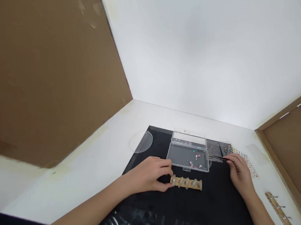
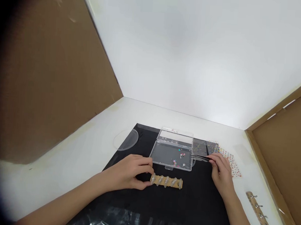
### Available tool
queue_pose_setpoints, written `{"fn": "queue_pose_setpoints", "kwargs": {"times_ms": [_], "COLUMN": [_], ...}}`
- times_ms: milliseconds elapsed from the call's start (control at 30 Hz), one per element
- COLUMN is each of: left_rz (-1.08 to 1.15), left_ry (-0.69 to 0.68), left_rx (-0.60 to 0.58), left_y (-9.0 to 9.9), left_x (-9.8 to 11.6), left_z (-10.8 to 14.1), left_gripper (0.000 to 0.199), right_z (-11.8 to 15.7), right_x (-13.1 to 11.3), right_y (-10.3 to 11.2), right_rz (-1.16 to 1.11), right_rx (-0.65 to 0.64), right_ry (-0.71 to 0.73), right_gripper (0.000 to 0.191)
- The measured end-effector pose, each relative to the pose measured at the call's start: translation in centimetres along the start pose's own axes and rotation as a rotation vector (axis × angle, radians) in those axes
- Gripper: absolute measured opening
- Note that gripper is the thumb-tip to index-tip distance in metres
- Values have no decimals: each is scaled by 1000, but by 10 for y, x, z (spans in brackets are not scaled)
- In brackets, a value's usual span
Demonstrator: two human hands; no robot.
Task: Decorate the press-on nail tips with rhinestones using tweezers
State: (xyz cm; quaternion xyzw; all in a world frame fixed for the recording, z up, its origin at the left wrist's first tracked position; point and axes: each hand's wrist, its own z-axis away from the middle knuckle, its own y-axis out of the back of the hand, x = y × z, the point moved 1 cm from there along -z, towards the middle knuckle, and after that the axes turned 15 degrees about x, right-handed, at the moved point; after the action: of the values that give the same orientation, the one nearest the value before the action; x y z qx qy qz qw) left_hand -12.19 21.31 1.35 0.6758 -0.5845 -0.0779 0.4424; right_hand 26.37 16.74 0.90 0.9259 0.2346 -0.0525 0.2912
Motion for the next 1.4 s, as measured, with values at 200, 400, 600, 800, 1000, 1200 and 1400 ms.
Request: {"fn": "queue_pose_setpoints", "kwargs": {"times_ms": [200, 400, 600, 800, 1000, 1200, 1400], "left_rz": [14, 46, 171, 203, 194, 162, 188], "left_ry": [4, -14, 16, 53, -2, -163, -125], "left_rx": [-18, -76, -69, -50, 12, 300, 399], "left_y": [-2, 0, 2, 1, 0, 7, 9], "left_x": [-1, 0, -4, -8, -2, 8, 2], "left_z": [0, -4, -8, -7, -6, -14, -10], "left_gripper": [10, 18, 43, 56, 46, 24, 62], "right_z": [3, 8, 19, 25, 28, 30, 28], "right_x": [-1, 7, 21, 22, 21, 20, 13], "right_y": [-5, -11, -14, -16, -16, -17, -14], "right_rz": [80, 177, 249, 290, 328, 322, 286], "right_rx": [-5, -36, -44, -39, -33, -6, 98], "right_ry": [66, 100, 106, 92, 49, -3, -49], "right_gripper": [24, 21, 33, 36, 36, 36, 34]}}
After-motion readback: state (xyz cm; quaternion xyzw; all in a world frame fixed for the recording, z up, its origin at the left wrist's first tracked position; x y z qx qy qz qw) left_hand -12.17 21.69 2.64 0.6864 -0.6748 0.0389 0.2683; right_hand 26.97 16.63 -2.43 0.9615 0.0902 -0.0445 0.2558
